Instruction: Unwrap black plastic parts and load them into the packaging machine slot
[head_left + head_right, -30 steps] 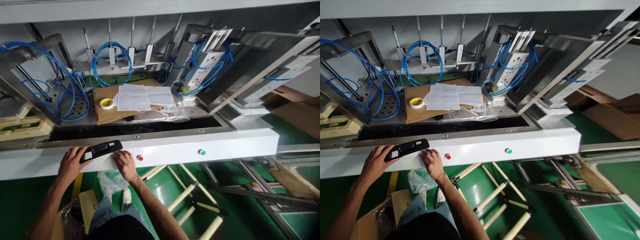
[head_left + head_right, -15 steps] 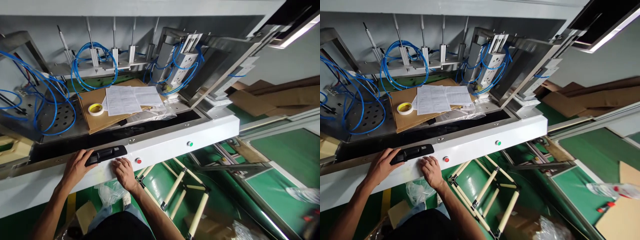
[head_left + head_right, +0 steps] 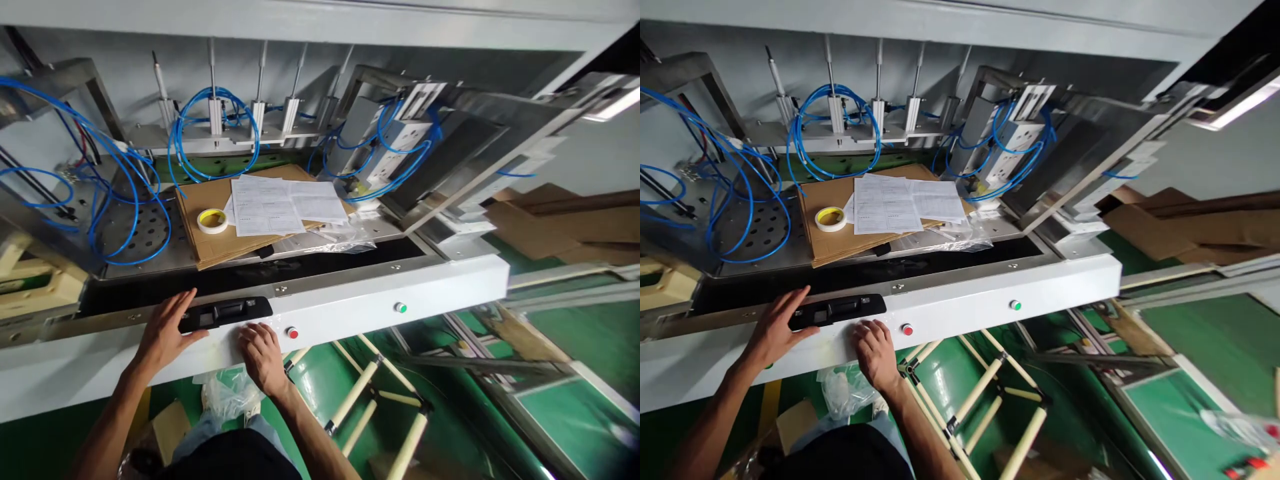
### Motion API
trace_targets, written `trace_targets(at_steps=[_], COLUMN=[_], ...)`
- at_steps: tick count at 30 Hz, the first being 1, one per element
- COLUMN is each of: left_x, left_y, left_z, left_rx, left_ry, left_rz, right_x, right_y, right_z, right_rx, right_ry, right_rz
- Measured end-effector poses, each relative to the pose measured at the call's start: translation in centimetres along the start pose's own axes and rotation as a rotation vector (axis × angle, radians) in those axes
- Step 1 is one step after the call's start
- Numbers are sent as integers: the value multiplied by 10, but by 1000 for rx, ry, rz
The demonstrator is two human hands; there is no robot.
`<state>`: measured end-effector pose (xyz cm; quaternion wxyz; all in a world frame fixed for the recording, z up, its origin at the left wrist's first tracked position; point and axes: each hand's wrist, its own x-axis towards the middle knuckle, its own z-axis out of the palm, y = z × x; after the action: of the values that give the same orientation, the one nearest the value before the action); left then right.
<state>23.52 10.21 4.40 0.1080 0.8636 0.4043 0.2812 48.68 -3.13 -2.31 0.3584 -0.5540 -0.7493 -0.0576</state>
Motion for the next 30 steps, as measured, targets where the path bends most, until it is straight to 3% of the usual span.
trace_targets(at_steps=[3, 5, 6, 9, 11, 15, 21, 27, 30], left_x=[-26, -49, -60, -80, -83, -75, -58, -46, -46], left_y=[-14, -18, -16, -1, 9, 15, 4, -4, -8], left_z=[-22, -33, -34, -25, -13, 2, -9, -15, -17], left_rx=[-6, 88, 140, 237, 263, 187, 37, -101, -227], left_ry=[339, 471, 454, 218, 147, 252, 274, 324, 270], left_rz=[-155, -144, -83, 139, 176, 125, 93, 64, -79], right_x=[6, 11, 13, 25, 34, 48, 39, 37, 44], right_y=[-6, -11, -13, -17, -17, -16, -6, 6, 10], right_z=[-9, -15, -18, -25, -29, -36, -46, -66, -73], right_rx=[-21, -16, -6, 30, 51, 86, -28, 34, 162], right_ry=[10, 23, 29, 28, 15, -19, -11, 59, 51], right_rz=[16, 29, 34, 40, 33, 33, 19, 186, 288])
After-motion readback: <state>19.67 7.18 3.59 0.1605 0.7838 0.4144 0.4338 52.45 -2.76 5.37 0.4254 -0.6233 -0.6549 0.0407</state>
